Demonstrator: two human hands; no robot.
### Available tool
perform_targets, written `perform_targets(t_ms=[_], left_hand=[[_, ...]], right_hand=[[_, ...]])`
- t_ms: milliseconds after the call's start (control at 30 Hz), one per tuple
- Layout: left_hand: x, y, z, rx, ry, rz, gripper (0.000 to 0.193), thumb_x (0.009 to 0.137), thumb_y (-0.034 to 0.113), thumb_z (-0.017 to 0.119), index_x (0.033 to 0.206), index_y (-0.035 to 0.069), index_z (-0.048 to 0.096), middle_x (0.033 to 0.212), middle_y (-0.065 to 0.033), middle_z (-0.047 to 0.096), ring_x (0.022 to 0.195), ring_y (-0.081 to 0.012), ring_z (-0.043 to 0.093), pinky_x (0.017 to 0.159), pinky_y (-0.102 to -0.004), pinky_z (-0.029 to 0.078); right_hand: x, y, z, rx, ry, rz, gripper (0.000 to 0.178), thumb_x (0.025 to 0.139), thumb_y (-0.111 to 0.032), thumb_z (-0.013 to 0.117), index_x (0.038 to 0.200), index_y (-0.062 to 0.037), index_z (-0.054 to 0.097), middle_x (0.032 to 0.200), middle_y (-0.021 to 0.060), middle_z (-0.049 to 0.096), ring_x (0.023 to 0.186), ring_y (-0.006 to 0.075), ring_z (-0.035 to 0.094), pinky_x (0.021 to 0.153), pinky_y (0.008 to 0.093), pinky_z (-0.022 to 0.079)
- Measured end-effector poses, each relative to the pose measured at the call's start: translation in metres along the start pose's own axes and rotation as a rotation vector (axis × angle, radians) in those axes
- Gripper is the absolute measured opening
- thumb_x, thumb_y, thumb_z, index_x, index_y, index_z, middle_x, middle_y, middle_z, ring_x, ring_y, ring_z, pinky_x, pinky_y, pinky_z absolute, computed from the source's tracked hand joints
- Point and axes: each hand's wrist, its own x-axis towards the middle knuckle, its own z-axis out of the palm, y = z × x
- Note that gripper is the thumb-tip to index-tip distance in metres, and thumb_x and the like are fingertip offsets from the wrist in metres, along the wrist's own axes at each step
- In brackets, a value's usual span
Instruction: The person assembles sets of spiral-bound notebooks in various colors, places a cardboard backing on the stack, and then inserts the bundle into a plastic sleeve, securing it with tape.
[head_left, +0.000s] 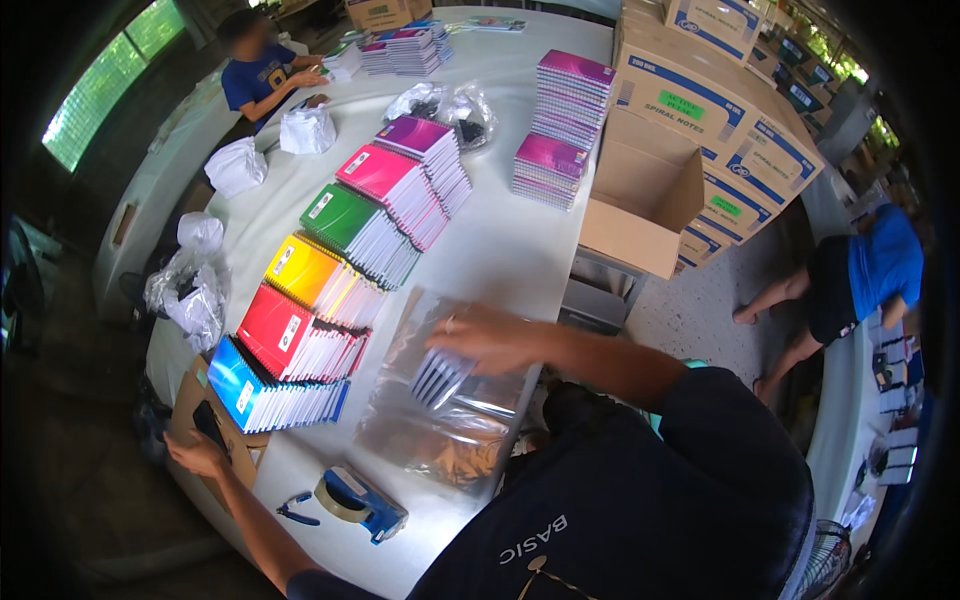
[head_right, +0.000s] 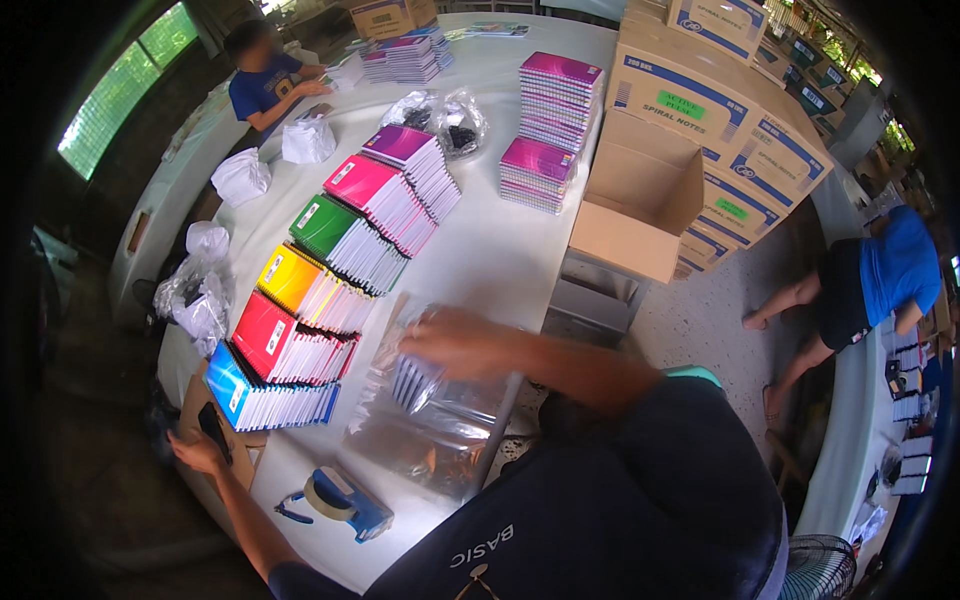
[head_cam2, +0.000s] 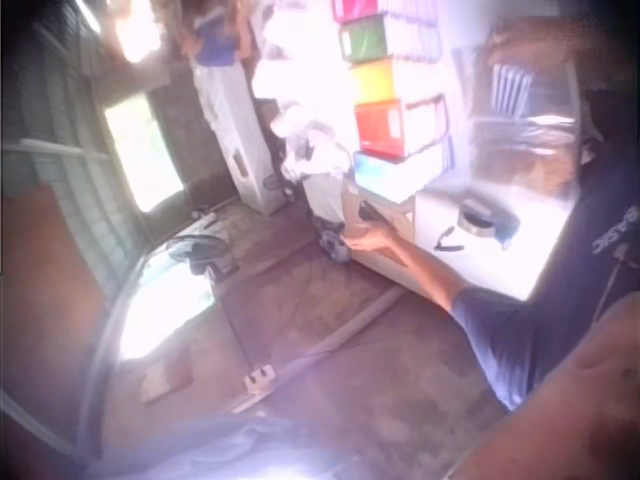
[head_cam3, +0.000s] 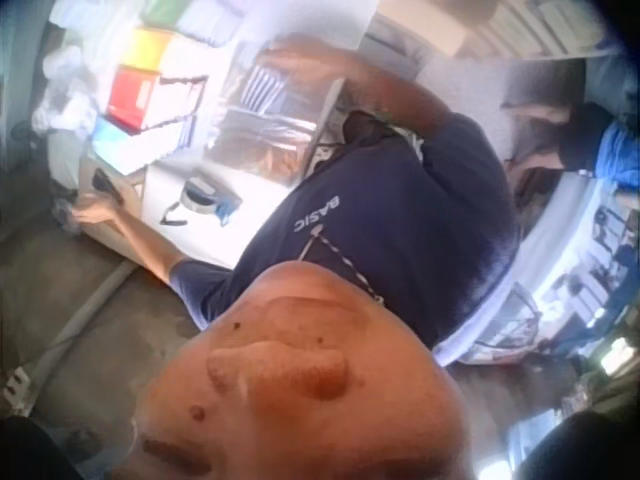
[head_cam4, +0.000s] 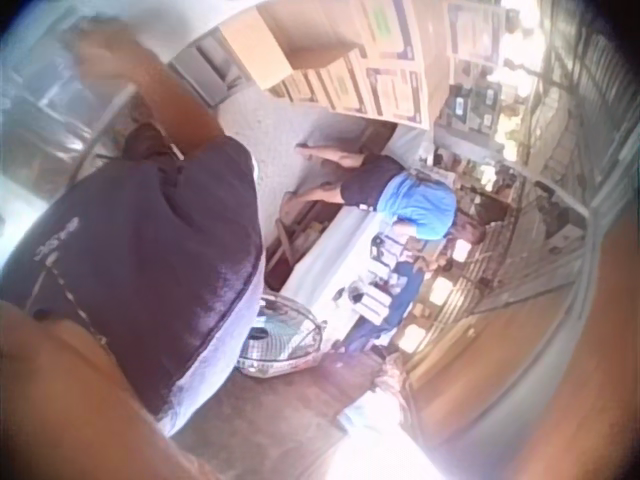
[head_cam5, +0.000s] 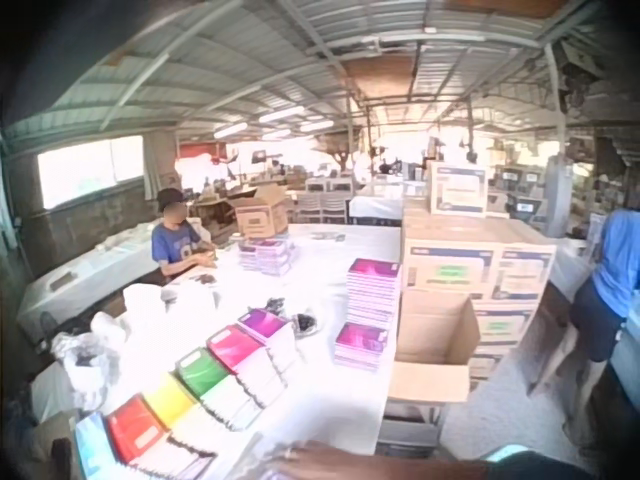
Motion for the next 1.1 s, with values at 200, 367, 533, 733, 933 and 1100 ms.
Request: perform_targets(t_ms=[200,367,533,733,933,1100], left_hand=[[0.004,0.124,-0.122,-0.486,0.189,0.404,0.036,0.090,0.010,0.057,0.125,0.002,0.052,0.121,-0.0153,0.053,0.112,-0.0299,0.052,0.092,-0.0407,0.044],[-0.046,0.239,-0.172,-0.556,0.249,0.839,0.032,0.087,0.003,0.058,0.119,-0.002,0.053,0.118,-0.0199,0.053,0.108,-0.0337,0.053,0.092,-0.0414,0.043],[-0.123,0.325,-0.154,-0.785,-0.037,0.981,0.032,0.079,0.000,0.062,0.110,-0.001,0.058,0.112,-0.0208,0.053,0.102,-0.0352,0.054,0.088,-0.0418,0.045],[-0.237,0.460,-0.106,-1.135,-0.785,0.644,0.050,0.080,0.005,0.064,0.126,-0.001,0.047,0.127,-0.0221,0.047,0.117,-0.0336,0.047,0.098,-0.0425,0.037],[-0.313,0.616,-0.017,-1.385,-1.190,0.125,0.073,0.094,0.034,0.052,0.145,-0.002,0.014,0.150,-0.0224,0.021,0.136,-0.0335,0.028,0.109,-0.0399,0.025],[-0.300,0.637,-0.013,-1.151,-1.133,0.342,0.065,0.096,0.033,0.048,0.143,-0.004,0.021,0.146,-0.0244,0.028,0.136,-0.0334,0.029,0.110,-0.0366,0.023]], right_hand=[[-0.048,0.075,-0.118,-0.312,0.475,0.250,0.049,0.063,-0.002,0.068,0.109,-0.0049,0.051,0.111,0.0148,0.054,0.104,0.0342,0.051,0.088,0.0415,0.042],[-0.075,0.174,-0.148,-0.481,0.728,0.343,0.055,0.060,0.007,0.066,0.110,-0.0043,0.048,0.116,0.0154,0.050,0.114,0.0353,0.046,0.097,0.0424,0.037],[-0.114,0.276,-0.103,-0.607,0.711,0.353,0.069,0.052,0.006,0.071,0.115,-0.0050,0.044,0.119,0.0174,0.044,0.120,0.0361,0.040,0.101,0.0445,0.034],[-0.108,0.224,-0.112,-0.391,0.602,0.570,0.069,0.064,-0.011,0.071,0.125,-0.0064,0.040,0.128,0.0157,0.038,0.128,0.0344,0.033,0.099,0.0448,0.030],[-0.100,0.245,-0.095,-0.359,0.758,0.592,0.056,0.073,-0.022,0.073,0.124,-0.0147,0.049,0.130,0.0100,0.041,0.128,0.0306,0.034,0.097,0.0447,0.030],[-0.109,0.252,-0.103,-0.295,0.823,0.615,0.054,0.073,-0.019,0.073,0.122,-0.0122,0.052,0.131,0.0113,0.042,0.123,0.0320,0.037,0.099,0.0460,0.030]])
